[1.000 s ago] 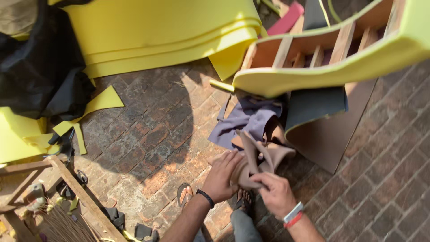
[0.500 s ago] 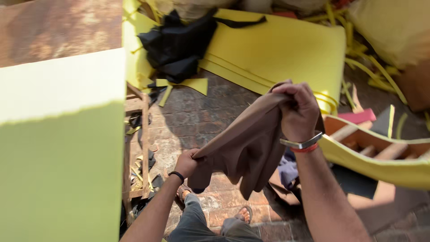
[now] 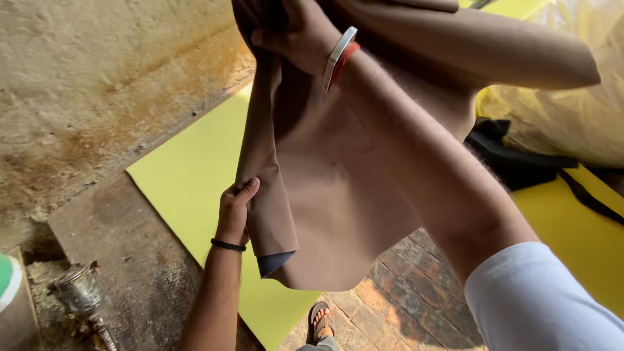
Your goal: The person lays a sheet of yellow foam on a work table, spreads a brown fabric over it, and smooths the fabric flat by hand. They then use a spray gun with a blue hose to apply adhesive to a second foam sheet, lay a dark fabric piece onto it, and press the fabric down with both hands.
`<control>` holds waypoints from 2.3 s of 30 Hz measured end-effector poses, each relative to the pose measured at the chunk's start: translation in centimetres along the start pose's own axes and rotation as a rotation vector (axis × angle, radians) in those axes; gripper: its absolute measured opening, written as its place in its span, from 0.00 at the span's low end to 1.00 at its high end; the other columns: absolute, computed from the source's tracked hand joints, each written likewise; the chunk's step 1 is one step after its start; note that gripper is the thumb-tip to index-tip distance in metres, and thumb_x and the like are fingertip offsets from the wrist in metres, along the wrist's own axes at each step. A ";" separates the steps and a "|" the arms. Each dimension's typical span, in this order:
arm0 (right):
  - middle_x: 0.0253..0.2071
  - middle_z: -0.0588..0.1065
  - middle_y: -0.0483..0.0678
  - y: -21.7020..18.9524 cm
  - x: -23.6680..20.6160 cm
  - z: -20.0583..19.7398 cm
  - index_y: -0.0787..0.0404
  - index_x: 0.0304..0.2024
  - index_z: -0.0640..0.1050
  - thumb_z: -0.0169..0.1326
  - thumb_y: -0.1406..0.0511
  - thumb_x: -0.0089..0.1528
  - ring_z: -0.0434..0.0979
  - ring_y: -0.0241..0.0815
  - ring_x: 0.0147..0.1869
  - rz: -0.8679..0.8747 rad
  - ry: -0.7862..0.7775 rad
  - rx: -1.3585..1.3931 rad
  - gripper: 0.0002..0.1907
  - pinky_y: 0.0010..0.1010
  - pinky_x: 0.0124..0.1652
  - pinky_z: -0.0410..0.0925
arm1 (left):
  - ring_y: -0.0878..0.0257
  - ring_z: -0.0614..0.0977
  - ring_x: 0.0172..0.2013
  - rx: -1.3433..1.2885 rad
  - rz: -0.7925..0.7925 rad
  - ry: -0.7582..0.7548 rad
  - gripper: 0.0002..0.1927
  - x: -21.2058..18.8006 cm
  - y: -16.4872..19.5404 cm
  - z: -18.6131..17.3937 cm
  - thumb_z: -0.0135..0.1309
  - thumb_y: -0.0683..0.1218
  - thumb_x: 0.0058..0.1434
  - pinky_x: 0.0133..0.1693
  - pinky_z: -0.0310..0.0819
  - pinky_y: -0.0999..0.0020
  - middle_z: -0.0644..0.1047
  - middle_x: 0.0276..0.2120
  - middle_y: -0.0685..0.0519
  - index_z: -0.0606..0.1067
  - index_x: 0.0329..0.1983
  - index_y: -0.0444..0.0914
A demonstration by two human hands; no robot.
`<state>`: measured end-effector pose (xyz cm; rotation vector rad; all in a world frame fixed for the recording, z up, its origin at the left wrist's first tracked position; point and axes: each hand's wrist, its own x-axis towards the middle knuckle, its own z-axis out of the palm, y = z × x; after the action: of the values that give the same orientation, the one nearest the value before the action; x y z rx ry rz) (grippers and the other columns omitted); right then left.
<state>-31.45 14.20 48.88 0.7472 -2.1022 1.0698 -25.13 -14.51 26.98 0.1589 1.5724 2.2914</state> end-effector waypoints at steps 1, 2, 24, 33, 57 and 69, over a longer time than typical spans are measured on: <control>0.70 0.64 0.55 1.6 0.5 4.2 0.64 0.69 0.62 0.68 0.71 0.62 0.62 0.52 0.75 -0.071 -0.064 0.122 0.38 0.42 0.69 0.62 | 0.61 0.81 0.42 -0.048 0.014 0.090 0.20 1.1 0.1 -1.5 0.60 0.51 0.63 0.46 0.77 0.65 0.81 0.42 0.51 0.77 0.51 0.32; 0.78 0.53 0.57 3.2 0.0 8.2 0.63 0.75 0.55 0.68 0.72 0.60 0.49 0.58 0.83 -0.137 -0.126 0.245 0.47 0.46 0.77 0.52 | 0.60 0.81 0.43 -0.096 0.025 0.179 0.22 2.1 -0.3 -3.0 0.60 0.52 0.64 0.47 0.76 0.64 0.81 0.43 0.50 0.76 0.52 0.31; 0.48 0.82 0.57 29.0 -33.0 20.8 0.68 0.53 0.78 0.65 0.59 0.56 0.84 0.49 0.49 1.537 -0.592 0.442 0.27 0.35 0.48 0.76 | 0.60 0.82 0.37 0.428 -0.603 0.860 0.36 6.5 -24.3 -9.9 0.66 0.48 0.51 0.37 0.76 0.62 0.81 0.41 0.54 0.70 0.65 0.45; 0.42 0.82 0.52 21.3 -32.2 22.9 0.65 0.48 0.79 0.60 0.71 0.51 0.82 0.47 0.46 1.463 -0.781 0.921 0.20 0.38 0.50 0.74 | 0.60 0.80 0.44 0.154 -0.650 0.739 0.29 5.9 -25.0 -2.4 0.59 0.59 0.60 0.46 0.75 0.56 0.80 0.49 0.53 0.74 0.62 0.43; 0.60 0.73 0.60 33.8 -35.2 -3.5 0.72 0.61 0.69 0.43 0.55 0.80 0.73 0.50 0.64 0.800 0.422 1.295 0.23 0.40 0.70 0.64 | 0.51 0.77 0.57 -0.845 0.154 0.837 0.23 15.9 -14.2 -15.6 0.54 0.48 0.64 0.59 0.72 0.53 0.77 0.57 0.47 0.72 0.61 0.36; 0.55 0.77 0.56 26.9 -17.3 -7.8 0.66 0.54 0.76 0.48 0.63 0.74 0.78 0.50 0.60 0.640 0.459 1.244 0.13 0.44 0.65 0.69 | 0.51 0.79 0.55 -0.469 0.844 0.533 0.25 28.0 17.3 -15.5 0.55 0.42 0.64 0.58 0.76 0.54 0.75 0.56 0.41 0.66 0.64 0.36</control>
<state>-37.97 37.59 26.64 0.2251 -1.0980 2.6542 -59.56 -23.80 34.05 0.1016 1.2417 3.5410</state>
